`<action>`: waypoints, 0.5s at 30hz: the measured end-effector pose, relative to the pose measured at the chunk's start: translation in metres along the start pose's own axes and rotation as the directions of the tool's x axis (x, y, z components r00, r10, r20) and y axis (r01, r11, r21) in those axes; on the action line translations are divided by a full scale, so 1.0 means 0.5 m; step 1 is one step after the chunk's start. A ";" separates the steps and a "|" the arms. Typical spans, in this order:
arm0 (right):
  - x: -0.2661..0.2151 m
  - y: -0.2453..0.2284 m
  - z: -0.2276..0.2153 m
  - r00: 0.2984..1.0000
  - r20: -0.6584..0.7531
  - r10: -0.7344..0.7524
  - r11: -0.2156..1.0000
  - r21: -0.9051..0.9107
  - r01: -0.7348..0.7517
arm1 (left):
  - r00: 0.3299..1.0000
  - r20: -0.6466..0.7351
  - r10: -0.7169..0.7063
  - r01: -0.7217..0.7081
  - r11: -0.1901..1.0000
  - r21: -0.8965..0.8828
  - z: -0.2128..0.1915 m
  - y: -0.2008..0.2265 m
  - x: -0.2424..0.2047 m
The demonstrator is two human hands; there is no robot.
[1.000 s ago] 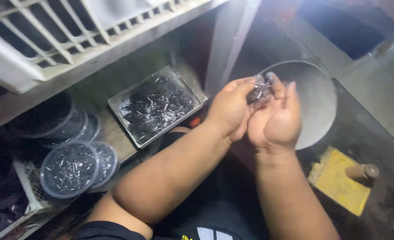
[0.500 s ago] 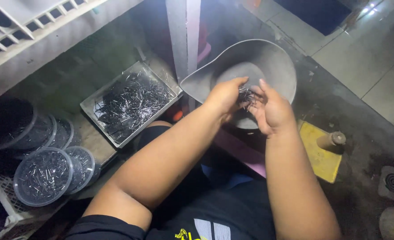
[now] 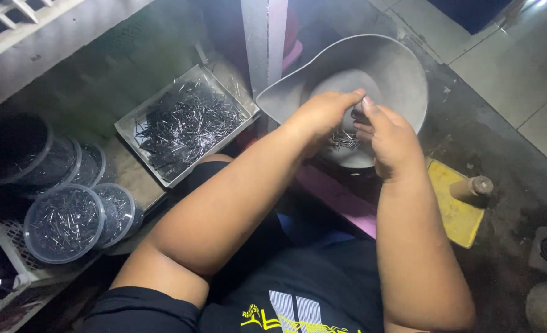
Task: The person is manually sorting and placing small metal pins into a plastic bag, likely for inventory or retail packaging.
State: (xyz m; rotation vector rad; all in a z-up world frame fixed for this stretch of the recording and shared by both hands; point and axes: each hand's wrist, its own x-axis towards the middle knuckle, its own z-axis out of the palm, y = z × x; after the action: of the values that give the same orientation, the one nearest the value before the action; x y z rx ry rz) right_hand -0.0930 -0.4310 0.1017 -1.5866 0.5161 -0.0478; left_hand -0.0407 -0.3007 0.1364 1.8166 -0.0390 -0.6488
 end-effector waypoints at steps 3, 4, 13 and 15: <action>-0.043 -0.040 0.018 0.996 0.026 -0.081 0.991 -0.108 0.084 | 0.998 0.003 0.066 -0.066 0.997 0.043 -0.020 -0.008 -0.034; -0.039 -0.035 0.019 0.996 0.032 -0.081 0.990 -0.113 0.084 | 0.998 -0.003 0.064 -0.064 0.997 0.037 -0.026 -0.018 -0.029; -0.074 -0.047 0.148 0.836 0.227 -0.500 0.793 -0.268 0.547 | 0.604 -0.480 0.636 -0.710 0.703 0.037 -0.126 -0.174 -0.061; -0.087 -0.040 0.199 0.605 0.335 -0.722 0.598 -0.138 0.790 | 0.208 -0.593 0.778 -0.846 0.447 0.290 -0.171 -0.198 -0.088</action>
State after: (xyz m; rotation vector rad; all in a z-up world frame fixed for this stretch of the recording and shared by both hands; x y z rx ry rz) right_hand -0.0925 -0.3227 0.1230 -1.9599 -0.4262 -0.4493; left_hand -0.0684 -0.1767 0.0831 1.5111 -0.4705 0.8093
